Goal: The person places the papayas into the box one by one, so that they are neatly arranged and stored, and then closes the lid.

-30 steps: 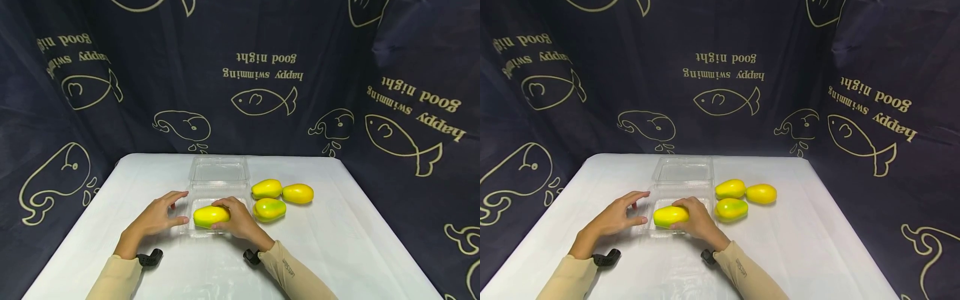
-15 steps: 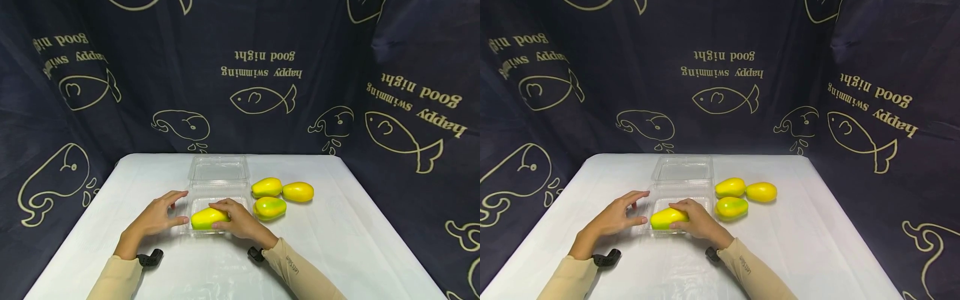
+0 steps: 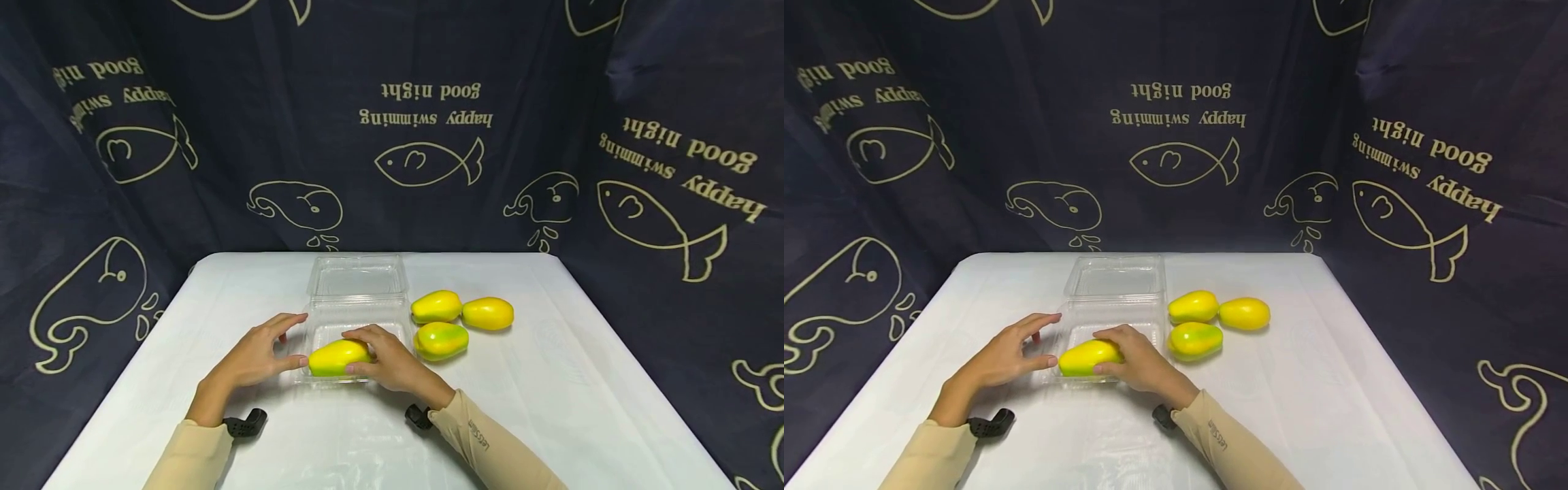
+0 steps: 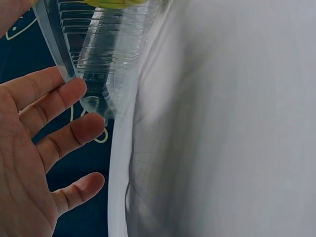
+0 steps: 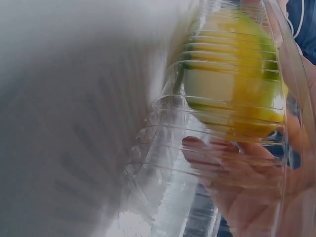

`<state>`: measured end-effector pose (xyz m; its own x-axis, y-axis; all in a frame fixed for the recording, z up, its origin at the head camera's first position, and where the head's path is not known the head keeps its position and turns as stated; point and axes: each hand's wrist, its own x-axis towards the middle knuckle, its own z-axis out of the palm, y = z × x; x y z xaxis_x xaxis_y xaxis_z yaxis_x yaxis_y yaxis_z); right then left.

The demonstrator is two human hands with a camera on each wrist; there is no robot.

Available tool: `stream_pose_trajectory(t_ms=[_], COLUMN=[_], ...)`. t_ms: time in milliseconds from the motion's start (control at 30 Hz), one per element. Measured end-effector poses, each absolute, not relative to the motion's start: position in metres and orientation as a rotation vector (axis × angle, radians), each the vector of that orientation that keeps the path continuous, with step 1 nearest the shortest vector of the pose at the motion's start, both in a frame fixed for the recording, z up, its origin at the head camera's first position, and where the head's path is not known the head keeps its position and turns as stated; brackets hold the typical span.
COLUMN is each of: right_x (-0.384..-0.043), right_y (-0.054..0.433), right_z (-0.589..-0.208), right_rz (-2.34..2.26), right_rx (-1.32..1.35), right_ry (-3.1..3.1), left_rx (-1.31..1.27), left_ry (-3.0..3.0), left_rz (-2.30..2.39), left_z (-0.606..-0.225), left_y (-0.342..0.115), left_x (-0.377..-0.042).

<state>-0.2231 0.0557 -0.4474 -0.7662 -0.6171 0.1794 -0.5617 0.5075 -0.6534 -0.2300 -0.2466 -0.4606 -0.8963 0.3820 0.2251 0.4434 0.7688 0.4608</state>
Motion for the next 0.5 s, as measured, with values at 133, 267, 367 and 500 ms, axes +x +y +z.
stream_pose_trajectory(t_ms=[133, 267, 367, 500], right_x=[-0.223, -0.223, -0.222, -0.222], right_y=[0.057, 0.058, 0.060, 0.066], right_z=[-0.447, -0.446, -0.444, -0.440], right_rz=[-1.115, -1.117, -1.164, -1.271], right_rx=[-1.045, -1.050, -1.026, -0.993], right_ry=[2.674, 2.705, 2.716, 2.730], left_rx=[-0.669, -0.672, -0.676, -0.675], left_ry=[-2.844, -2.841, -2.838, -2.837], left_rz=[-0.779, -0.773, -0.773, -0.774], left_z=[-0.460, -0.460, -0.459, -0.459], left_y=[-0.246, -0.246, -0.246, -0.246], left_x=[-0.230, -0.230, -0.229, -0.229])
